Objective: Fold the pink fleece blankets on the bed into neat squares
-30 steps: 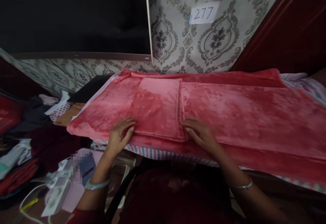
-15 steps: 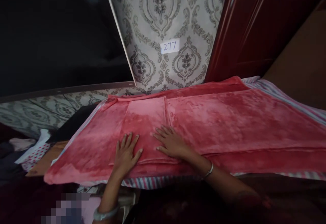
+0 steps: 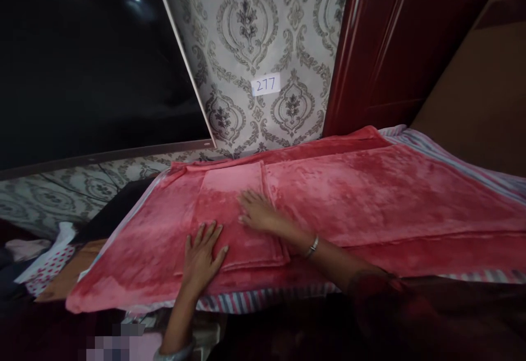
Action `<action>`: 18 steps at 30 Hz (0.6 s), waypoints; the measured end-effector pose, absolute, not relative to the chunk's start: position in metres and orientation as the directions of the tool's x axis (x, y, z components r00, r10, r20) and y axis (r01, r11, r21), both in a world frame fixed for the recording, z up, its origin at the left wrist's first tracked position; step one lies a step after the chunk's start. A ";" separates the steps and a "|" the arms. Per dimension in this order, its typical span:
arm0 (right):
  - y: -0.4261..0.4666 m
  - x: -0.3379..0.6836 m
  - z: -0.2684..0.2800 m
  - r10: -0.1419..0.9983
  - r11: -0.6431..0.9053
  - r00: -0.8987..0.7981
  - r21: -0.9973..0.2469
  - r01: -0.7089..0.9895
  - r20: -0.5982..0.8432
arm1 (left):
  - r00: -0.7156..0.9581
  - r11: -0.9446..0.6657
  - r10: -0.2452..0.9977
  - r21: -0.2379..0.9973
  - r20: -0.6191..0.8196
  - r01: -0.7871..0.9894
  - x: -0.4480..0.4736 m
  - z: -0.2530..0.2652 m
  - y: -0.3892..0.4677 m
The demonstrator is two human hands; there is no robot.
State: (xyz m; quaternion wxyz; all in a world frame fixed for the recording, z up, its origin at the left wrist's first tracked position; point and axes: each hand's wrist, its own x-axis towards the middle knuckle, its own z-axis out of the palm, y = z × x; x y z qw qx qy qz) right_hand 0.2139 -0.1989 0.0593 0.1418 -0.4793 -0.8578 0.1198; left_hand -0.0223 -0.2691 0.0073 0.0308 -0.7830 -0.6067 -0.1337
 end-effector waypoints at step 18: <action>-0.170 0.238 0.024 0.935 0.355 -0.341 -0.274 0.894 0.098 | 0.281 -0.312 0.928 0.099 0.245 0.945 -0.022 0.005 -0.276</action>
